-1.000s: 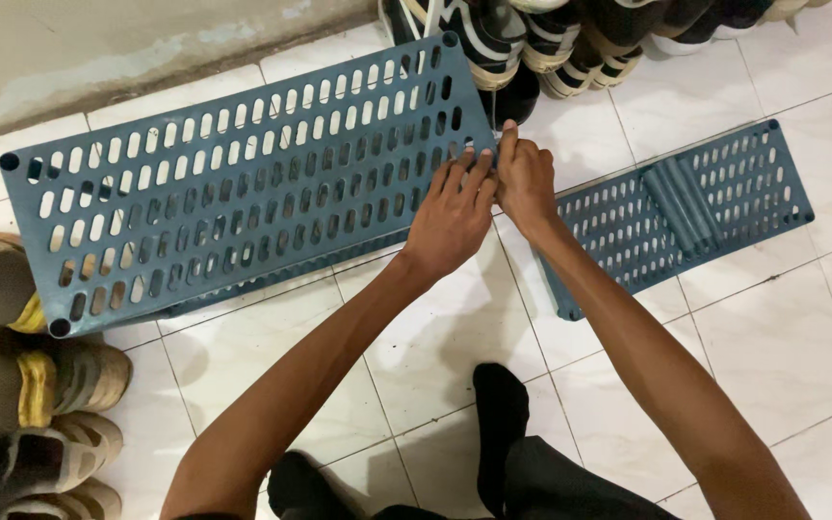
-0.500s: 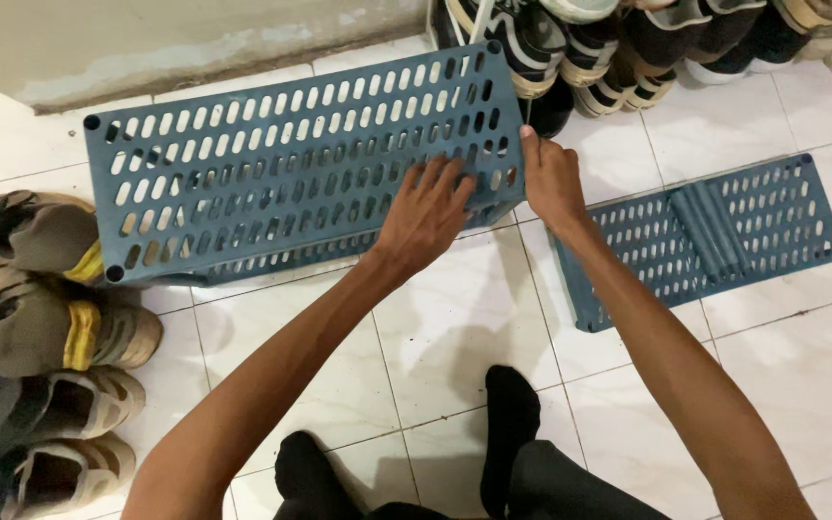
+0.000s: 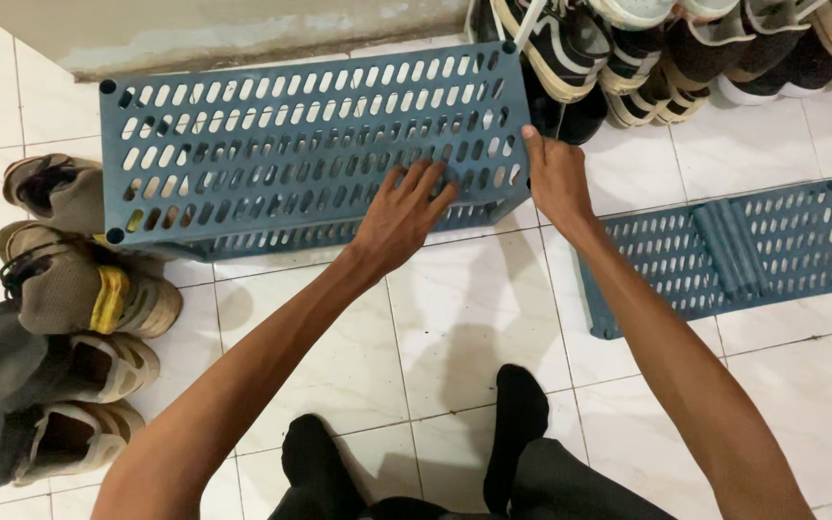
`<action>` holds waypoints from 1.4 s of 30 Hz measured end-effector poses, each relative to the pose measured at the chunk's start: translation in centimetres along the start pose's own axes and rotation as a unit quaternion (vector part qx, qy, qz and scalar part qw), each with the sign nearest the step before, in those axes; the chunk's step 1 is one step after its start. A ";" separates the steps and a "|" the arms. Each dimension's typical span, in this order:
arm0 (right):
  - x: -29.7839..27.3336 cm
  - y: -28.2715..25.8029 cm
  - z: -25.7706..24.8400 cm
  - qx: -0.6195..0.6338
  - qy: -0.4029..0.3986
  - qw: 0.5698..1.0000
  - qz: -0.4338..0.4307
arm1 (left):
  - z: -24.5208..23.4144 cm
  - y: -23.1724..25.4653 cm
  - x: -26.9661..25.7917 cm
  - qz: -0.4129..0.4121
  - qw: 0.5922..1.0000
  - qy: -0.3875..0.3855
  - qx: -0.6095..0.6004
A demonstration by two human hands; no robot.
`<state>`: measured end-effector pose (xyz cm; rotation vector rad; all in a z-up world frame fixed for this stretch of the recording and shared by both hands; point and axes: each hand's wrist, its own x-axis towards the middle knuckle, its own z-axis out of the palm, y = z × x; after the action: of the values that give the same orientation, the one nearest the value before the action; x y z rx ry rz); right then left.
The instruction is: The person assembles a blue plastic shoe rack on a tiled floor by inserting cylindrical connectors into perforated panels and securing them. The person repeatedly aligns panels, inserts connectors, and adjusts the structure to form a multi-tiered rack.
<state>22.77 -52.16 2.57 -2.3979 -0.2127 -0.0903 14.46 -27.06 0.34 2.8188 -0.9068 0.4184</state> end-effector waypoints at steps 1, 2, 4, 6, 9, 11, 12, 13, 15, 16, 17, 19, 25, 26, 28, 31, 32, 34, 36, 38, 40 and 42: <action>0.3 -0.1 0.2 -0.006 -0.001 1.000 0.001 | 0.0 -0.1 -0.1 -0.005 1.000 0.002 0.001; 0.8 -0.3 0.3 -0.011 -0.001 1.000 0.001 | 0.1 -0.4 0.0 -0.010 1.000 0.005 0.004; 1.3 -0.6 0.5 -0.022 0.001 1.000 0.000 | 0.2 -0.6 0.2 -0.021 1.000 0.017 -0.001; 1.6 -0.8 0.6 -0.035 0.005 0.999 -0.001 | 0.2 -0.5 0.7 -0.032 0.999 0.036 -0.015; 1.1 -0.5 0.7 -0.044 0.042 0.997 -0.048 | 0.0 -0.1 1.3 -0.032 0.991 0.094 -0.090; 0.6 -0.4 0.6 -0.032 0.051 0.998 -0.030 | -0.2 0.2 1.9 -0.023 0.990 0.109 -0.087; 0.1 -0.4 0.5 -0.027 0.055 0.998 -0.018 | -0.3 0.5 2.0 -0.018 0.989 0.115 -0.088; -0.5 -0.4 0.2 -0.025 0.043 0.999 0.007 | -0.3 0.8 2.3 -0.011 0.988 0.121 -0.093; -1.3 -0.4 -1.2 -0.020 0.021 0.998 0.058 | -0.3 1.6 3.0 0.003 0.986 0.134 -0.103; -1.7 -0.4 -2.1 -0.001 0.019 0.997 0.075 | -0.2 2.0 3.5 0.013 0.985 0.136 -0.110; -2.2 -0.3 -2.8 0.019 0.017 0.995 0.091 | -0.1 2.5 3.9 0.023 0.983 0.137 -0.118; -3.4 0.3 -3.9 0.034 0.016 0.991 0.127 | 0.4 3.7 4.7 0.047 0.982 0.140 -0.116; -7.6 4.0 -6.9 0.018 0.052 0.986 0.159 | 2.7 8.1 7.9 0.108 0.977 0.155 -0.095; -8.6 4.6 -7.2 0.009 0.059 0.985 0.160 | 3.0 9.1 8.4 0.111 0.976 0.154 -0.103; -10.3 5.9 -7.8 -0.014 0.072 0.984 0.164 | 3.6 10.8 9.5 0.123 0.974 0.148 -0.115; -12.7 7.8 -8.6 -0.039 0.079 0.981 0.174 | 4.8 13.0 11.0 0.139 0.975 0.128 -0.118; -13.6 8.5 -8.9 -0.038 0.075 0.980 0.178 | 5.3 13.7 11.4 0.138 0.977 0.114 -0.116; -15.1 9.8 -9.3 -0.037 0.071 0.979 0.186 | 6.3 14.9 12.0 0.140 0.980 0.093 -0.109; -16.5 10.9 -9.3 -0.036 0.071 0.978 0.192 | 7.2 15.7 12.2 0.146 0.981 0.079 -0.099; -17.5 11.9 -9.2 -0.048 0.079 0.978 0.188 | 8.0 16.3 12.0 0.144 0.985 0.046 -0.084; -18.0 12.5 -8.8 -0.054 0.081 0.979 0.182 | 8.7 16.5 11.6 0.146 0.986 0.034 -0.072; -18.0 12.8 -8.6 -0.054 0.078 0.980 0.172 | 9.1 15.9 11.0 0.151 0.986 0.045 -0.062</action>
<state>7.32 -69.59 -1.71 -2.4836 0.2883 -0.1310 15.67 -47.94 -3.98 2.5335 -1.2980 0.5011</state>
